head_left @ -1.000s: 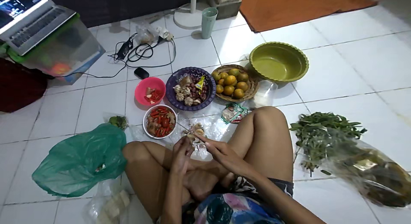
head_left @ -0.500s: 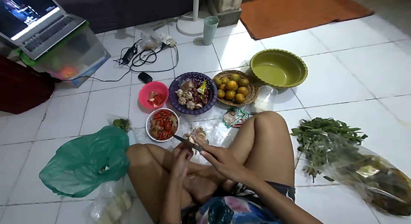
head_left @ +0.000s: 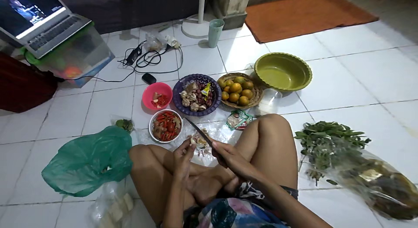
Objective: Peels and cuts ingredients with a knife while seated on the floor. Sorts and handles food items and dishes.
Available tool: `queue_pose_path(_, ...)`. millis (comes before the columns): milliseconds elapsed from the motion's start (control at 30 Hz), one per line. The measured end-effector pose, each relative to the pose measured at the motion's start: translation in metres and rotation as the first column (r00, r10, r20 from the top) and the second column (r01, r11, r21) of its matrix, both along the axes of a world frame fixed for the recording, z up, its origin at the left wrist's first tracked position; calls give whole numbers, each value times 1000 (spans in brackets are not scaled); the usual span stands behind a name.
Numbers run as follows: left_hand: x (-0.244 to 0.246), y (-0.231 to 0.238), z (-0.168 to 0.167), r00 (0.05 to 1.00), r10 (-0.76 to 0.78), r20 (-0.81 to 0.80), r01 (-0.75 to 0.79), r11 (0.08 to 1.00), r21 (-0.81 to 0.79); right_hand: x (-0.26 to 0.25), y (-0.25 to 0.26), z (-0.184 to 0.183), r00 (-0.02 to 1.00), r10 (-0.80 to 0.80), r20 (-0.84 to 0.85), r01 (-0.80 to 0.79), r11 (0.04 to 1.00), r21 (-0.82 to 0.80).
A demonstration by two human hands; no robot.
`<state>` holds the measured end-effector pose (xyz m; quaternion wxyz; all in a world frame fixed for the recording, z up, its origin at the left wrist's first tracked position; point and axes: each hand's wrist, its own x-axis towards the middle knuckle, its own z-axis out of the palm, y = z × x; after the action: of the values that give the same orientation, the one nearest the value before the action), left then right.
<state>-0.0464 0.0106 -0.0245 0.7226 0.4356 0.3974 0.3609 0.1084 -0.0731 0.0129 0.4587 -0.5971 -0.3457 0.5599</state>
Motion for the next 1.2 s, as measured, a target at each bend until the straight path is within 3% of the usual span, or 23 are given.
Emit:
queue_pose_path(100,1,-1,-3,1000,9,-3,-9,1000,14,0,1,3,999,-3,-33,2,1000,-6)
queue_pose_path(300,1,-4,-2,993,17,-119,7,980,198,-5,0,0,975,182,125,-184,983,6)
queue_pose_path(433,2,-3,-6,990,17,-140,24,957,290,-6,-1,-6,977,148,152,-152,988,16)
queue_pose_path(633,5,-6,-9,991,-21,-135,46,982,184,-3,-4,-6,996,-7,-93,7,1000,-8)
queue_pose_path(733,7,-9,-8,998,-17,-64,22,997,74,1,-5,-7,991,-65,-118,61,997,-38)
queue_pose_path(833,10,-11,-6,1000,-7,26,8,1000,-24,1,-7,-9,998,-55,-11,55,998,6)
queue_pose_path(933,12,-12,-8,998,4,65,1,998,-70,-2,-11,-17,977,35,211,-54,995,86)
queue_pose_path(1033,14,-13,-5,997,29,67,-22,994,-111,-8,-14,-18,908,77,412,-153,976,156)
queue_pose_path(1200,16,-15,-5,983,98,156,-72,984,-165,-13,-14,-13,789,27,614,-173,968,181)
